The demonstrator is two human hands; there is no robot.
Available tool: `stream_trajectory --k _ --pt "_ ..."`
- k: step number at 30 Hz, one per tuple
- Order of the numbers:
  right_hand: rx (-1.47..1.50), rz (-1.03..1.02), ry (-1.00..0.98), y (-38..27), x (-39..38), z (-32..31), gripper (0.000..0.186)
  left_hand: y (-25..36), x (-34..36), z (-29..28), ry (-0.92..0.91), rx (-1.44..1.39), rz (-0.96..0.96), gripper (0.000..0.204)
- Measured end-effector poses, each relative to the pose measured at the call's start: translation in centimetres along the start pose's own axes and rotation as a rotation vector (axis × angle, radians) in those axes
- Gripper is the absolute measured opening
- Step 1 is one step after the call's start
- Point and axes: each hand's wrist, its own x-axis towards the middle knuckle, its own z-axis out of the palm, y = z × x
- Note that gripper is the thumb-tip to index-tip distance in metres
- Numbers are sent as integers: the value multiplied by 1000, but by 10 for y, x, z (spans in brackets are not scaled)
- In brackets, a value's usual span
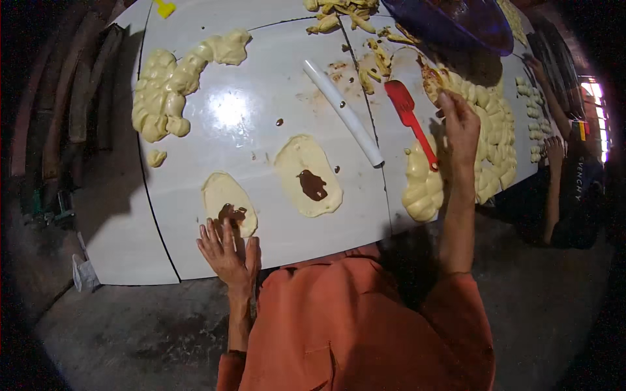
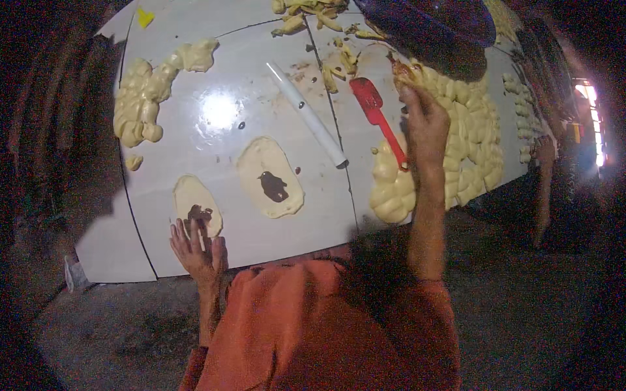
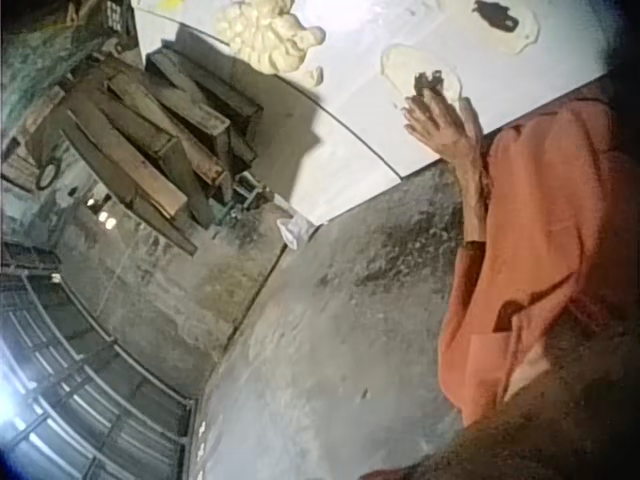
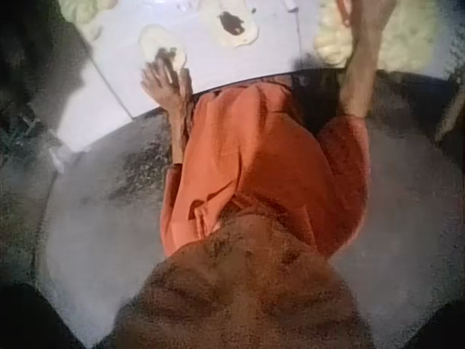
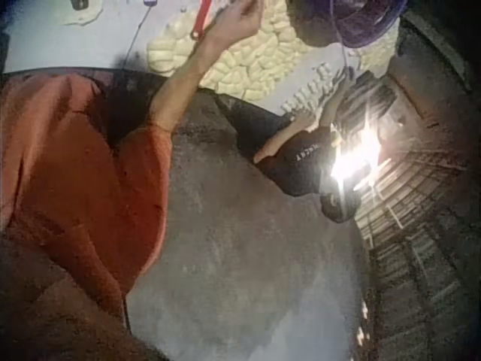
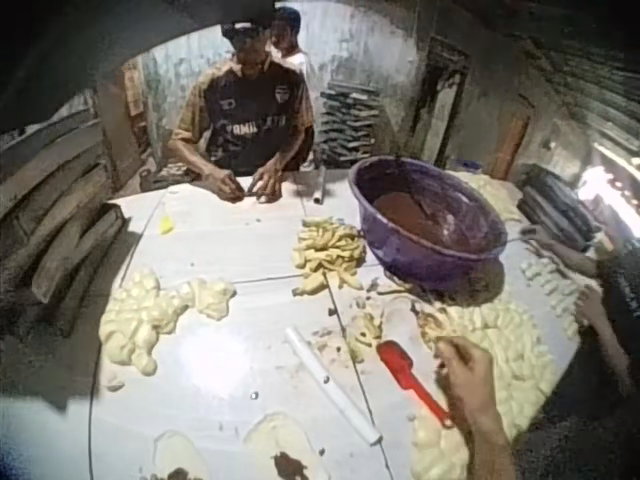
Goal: The person rolls pieces of dough with a rolling pin, applies a chocolate-like spread with a brush, and rolls the dough into cylinders before placing them onto a metal tray.
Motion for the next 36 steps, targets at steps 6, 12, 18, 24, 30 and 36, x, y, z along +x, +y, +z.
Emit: stream_trajectory --k 6,12,18,24,30,36 --pt "-463 -308 -61 36 54 14 34 8 6 -8 4 -35 60 53" --pt "-591 -340 -186 35 30 25 32 8 5 -8 7 -45 26 48" --pt "-716 -285 -253 27 7 5 25 9 2 -8 20 -38 12 49" --pt "-895 -328 -69 12 19 18 24 5 1 -3 16 25 25 55" --pt "-638 -436 -192 -4 37 74 23 3 0 -3 36 17 28 55" --pt "-802 -393 -291 2 53 80 27 11 1 -6 24 -7 -37 55"
